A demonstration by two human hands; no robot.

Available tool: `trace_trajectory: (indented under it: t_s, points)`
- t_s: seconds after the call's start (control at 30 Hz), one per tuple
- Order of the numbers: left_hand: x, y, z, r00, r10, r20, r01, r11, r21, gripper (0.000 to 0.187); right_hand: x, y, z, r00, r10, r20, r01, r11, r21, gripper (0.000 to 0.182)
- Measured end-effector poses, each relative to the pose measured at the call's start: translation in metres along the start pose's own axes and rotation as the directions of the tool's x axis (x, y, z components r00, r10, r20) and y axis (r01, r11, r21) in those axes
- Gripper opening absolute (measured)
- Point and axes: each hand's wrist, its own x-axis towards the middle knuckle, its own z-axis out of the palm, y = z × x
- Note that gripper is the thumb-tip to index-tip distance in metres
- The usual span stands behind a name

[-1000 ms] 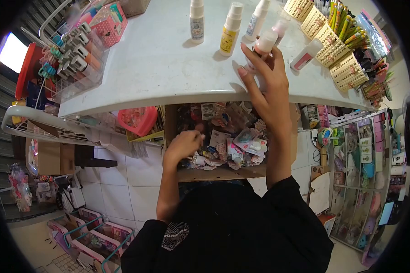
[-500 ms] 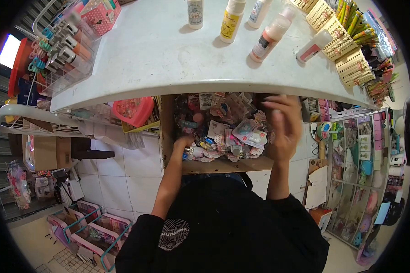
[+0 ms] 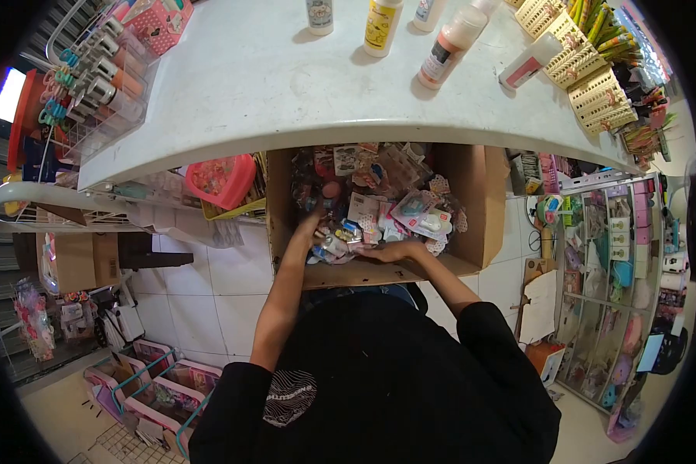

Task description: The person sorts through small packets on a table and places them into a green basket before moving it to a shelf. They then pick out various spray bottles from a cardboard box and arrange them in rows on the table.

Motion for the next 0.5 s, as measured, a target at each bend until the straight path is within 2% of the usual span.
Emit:
trace_trajectory:
  t_s: [0.03, 0.1, 0.13, 0.17, 0.2, 0.23, 0.27, 0.3, 0.33, 0.37, 0.4, 0.43, 0.47, 0.5]
  points:
    - [-0.002, 0.002, -0.002, 1.0, -0.001, -0.004, 0.001, 1.0, -0.002, 0.074, 0.001, -0.001, -0.004, 1.0, -0.002, 0.004, 0.002, 1.0, -0.001, 0.081]
    - [-0.017, 0.014, -0.001, 0.975, 0.213, 0.062, -0.183, 0.93, -0.318, 0.062, -0.011, -0.026, -0.016, 0.975, 0.224, 0.008, -0.22, 0.962, -0.161, 0.077]
    - [-0.026, 0.02, 0.002, 0.975, 0.212, 0.06, -0.182, 0.929, -0.321, 0.062, -0.014, -0.028, -0.016, 0.986, 0.154, -0.062, -0.162, 0.976, -0.146, 0.082]
    - [-0.043, 0.031, 0.011, 0.957, 0.288, -0.036, -0.277, 0.87, -0.407, 0.059, -0.012, -0.024, -0.016, 0.986, 0.155, -0.059, -0.162, 0.976, -0.147, 0.082]
    - [-0.05, 0.035, 0.016, 0.927, 0.349, -0.137, -0.371, 0.795, -0.48, 0.056, -0.007, -0.018, -0.018, 0.984, 0.119, -0.129, -0.139, 0.978, -0.158, 0.082]
    - [-0.046, 0.035, 0.014, 0.928, 0.347, -0.136, -0.368, 0.794, -0.484, 0.056, -0.004, -0.011, -0.022, 0.976, 0.083, -0.2, -0.118, 0.978, -0.172, 0.082]
    - [-0.038, 0.033, 0.011, 0.874, 0.44, -0.208, -0.485, 0.815, -0.316, 0.049, -0.004, -0.008, -0.029, 0.984, -0.074, -0.16, 0.052, 0.99, -0.134, 0.078]
    - [-0.031, 0.03, 0.009, 0.804, 0.536, -0.258, -0.579, 0.805, -0.131, 0.043, -0.027, -0.05, -0.043, 0.959, 0.192, -0.208, -0.194, 0.981, 0.014, 0.068]
    - [-0.024, 0.026, 0.01, 0.803, 0.536, -0.26, -0.58, 0.804, -0.131, 0.043, -0.016, -0.041, -0.049, 0.929, 0.066, -0.363, -0.088, 0.995, -0.044, 0.064]
    - [-0.017, 0.022, 0.014, 0.688, 0.633, -0.354, -0.682, 0.731, -0.019, 0.038, -0.005, -0.032, -0.054, 0.863, -0.067, -0.5, 0.01, 0.993, -0.117, 0.06]
    - [-0.021, 0.023, 0.02, 0.55, 0.717, -0.428, -0.758, 0.644, 0.105, 0.033, -0.004, -0.035, -0.063, 0.864, -0.07, -0.499, 0.014, 0.993, -0.117, 0.06]
    - [-0.025, 0.022, 0.023, 0.548, 0.718, -0.43, -0.758, 0.643, 0.109, 0.033, -0.002, -0.037, -0.074, 0.809, -0.17, -0.562, 0.071, 0.979, -0.193, 0.058]
    - [-0.046, 0.03, 0.029, 0.633, 0.714, -0.299, -0.726, 0.682, 0.09, 0.03, -0.001, -0.041, -0.082, 0.742, -0.269, -0.614, 0.121, 0.954, -0.273, 0.056]
    - [-0.061, 0.037, 0.033, 0.703, 0.693, -0.16, -0.691, 0.719, 0.078, 0.028, -0.002, -0.045, -0.088, 0.741, -0.273, -0.614, 0.125, 0.954, -0.274, 0.056]
